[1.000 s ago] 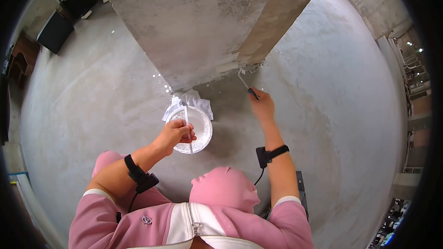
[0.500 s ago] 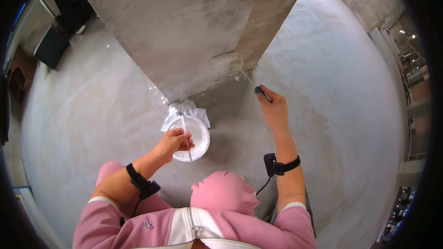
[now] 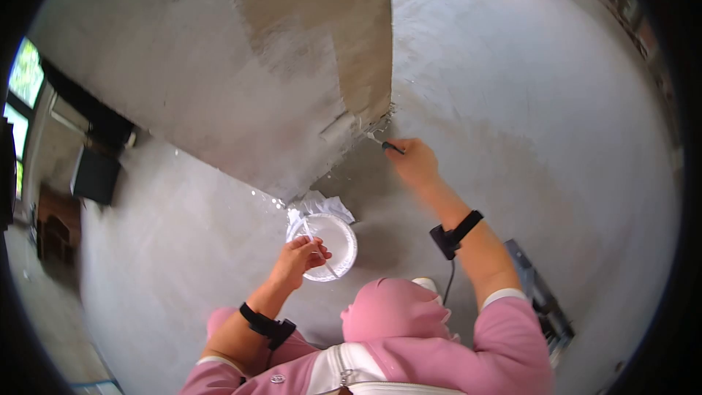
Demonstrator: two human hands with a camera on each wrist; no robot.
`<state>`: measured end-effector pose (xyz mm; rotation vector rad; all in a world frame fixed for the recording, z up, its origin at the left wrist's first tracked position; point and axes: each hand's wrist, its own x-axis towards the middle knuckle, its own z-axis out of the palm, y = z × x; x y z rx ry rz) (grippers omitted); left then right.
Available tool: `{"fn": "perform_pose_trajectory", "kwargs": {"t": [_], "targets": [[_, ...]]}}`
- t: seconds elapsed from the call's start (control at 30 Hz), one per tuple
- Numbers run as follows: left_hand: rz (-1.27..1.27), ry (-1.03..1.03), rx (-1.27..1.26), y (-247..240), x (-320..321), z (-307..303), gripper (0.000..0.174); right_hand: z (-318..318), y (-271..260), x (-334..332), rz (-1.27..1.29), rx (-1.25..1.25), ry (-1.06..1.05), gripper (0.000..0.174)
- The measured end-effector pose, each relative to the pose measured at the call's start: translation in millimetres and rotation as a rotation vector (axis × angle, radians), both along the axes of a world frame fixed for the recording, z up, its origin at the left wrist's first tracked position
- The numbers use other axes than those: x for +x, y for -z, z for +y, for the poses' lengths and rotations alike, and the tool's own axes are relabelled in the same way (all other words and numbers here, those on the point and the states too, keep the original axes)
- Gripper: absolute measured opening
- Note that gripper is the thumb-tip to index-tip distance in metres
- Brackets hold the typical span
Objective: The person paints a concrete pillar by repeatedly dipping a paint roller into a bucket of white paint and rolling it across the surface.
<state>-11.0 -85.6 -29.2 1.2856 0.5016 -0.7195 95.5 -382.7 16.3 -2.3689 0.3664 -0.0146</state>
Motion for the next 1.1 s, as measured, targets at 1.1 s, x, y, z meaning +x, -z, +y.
{"fn": "perform_pose_trajectory", "kwargs": {"t": [1.1], "targets": [[-0.029,0.152,-0.028,-21,3,-19,0.016,0,-93,-25,-0.384,0.258,-0.001,0.030]]}}
